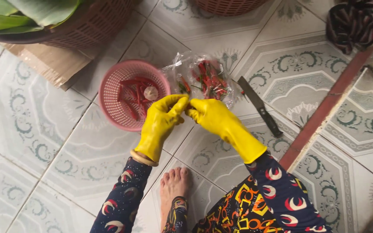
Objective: Removing stems from red chili peppers using a knife and sorting them into a basket.
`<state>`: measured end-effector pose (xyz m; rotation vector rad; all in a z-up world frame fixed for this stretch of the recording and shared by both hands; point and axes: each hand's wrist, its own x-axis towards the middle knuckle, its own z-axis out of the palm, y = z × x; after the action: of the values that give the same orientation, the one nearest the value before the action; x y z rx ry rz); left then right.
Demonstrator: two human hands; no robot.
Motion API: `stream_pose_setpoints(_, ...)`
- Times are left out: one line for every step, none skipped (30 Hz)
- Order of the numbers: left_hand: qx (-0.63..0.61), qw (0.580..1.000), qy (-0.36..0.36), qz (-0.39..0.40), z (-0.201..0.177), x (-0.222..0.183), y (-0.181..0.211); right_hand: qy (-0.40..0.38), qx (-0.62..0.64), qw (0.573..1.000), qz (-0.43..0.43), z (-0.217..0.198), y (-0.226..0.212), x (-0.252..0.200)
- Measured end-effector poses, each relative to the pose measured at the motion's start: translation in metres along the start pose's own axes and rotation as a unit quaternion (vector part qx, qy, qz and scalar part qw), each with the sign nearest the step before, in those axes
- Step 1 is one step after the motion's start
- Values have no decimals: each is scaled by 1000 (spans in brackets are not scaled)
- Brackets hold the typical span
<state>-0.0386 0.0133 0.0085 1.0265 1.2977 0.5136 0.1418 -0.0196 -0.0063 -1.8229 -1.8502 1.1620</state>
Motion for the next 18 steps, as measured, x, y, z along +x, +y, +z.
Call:
stream_pose_setpoints(-3, 1000, 25, -14, 3, 2, 1, 6, -39, 999, -7, 2, 0, -1)
stream_pose_setpoints(-3, 1000, 20, -12, 9, 3, -2, 10, -40, 999, -5, -2, -2, -3)
stream_pose_setpoints(-4, 998, 51, 24, 13, 2, -5, 19, -41, 999, 9, -4, -5, -6)
stream_pose_setpoints(-5, 995, 81, 60, 17, 2, -8, 29, -42, 998, 24, -5, -8, -7)
stream_pose_setpoints(-4, 995, 80, 58, 21, 1, -13, 28, -40, 998, 25, 4, 2, -3)
stream_pose_setpoints(88, 968, 142, 190, 24, 1, -18, 45, -60, 997, 29, 13, 11, 2)
stream_pose_setpoints(175, 910, 199, 318, 29, 2, -23, 63, -82, 994, 32, 21, 21, 7)
stream_pose_setpoints(175, 911, 199, 317, 27, -1, -22, 63, -83, 994, 32, 18, 23, 7)
stream_pose_setpoints(208, 886, 217, 353, 24, -3, -22, 64, -65, 995, 47, 17, 24, 8)
stream_pose_setpoints(241, 859, 234, 387, 21, -6, -22, 65, -46, 995, 62, 15, 25, 8)
stream_pose_setpoints(239, 860, 235, 385, -4, -3, -30, 63, -48, 995, 62, 7, 21, 6)
stream_pose_setpoints(286, 863, 236, 341, -30, 1, -38, 77, 15, 993, 84, -1, 18, 4)
stream_pose_setpoints(336, 862, 235, 297, -59, 4, -45, 93, 83, 987, 105, -7, 12, 2)
stream_pose_setpoints(338, 862, 234, 297, -77, 9, -51, 93, 86, 986, 105, -6, 16, 5)
stream_pose_setpoints(438, 853, 222, 178, -95, 14, -56, 95, 145, 980, 95, -7, 20, 9)
stream_pose_setpoints(526, 823, 207, 55, -114, 20, -61, 96, 204, 971, 85, -7, 24, 13)
stream_pose_setpoints(526, 823, 208, 53, -121, 39, -63, 94, 204, 971, 84, -8, 17, 15)
stream_pose_setpoints(562, 798, 211, 54, -129, 59, -65, 101, 222, 967, 74, -8, 10, 17)
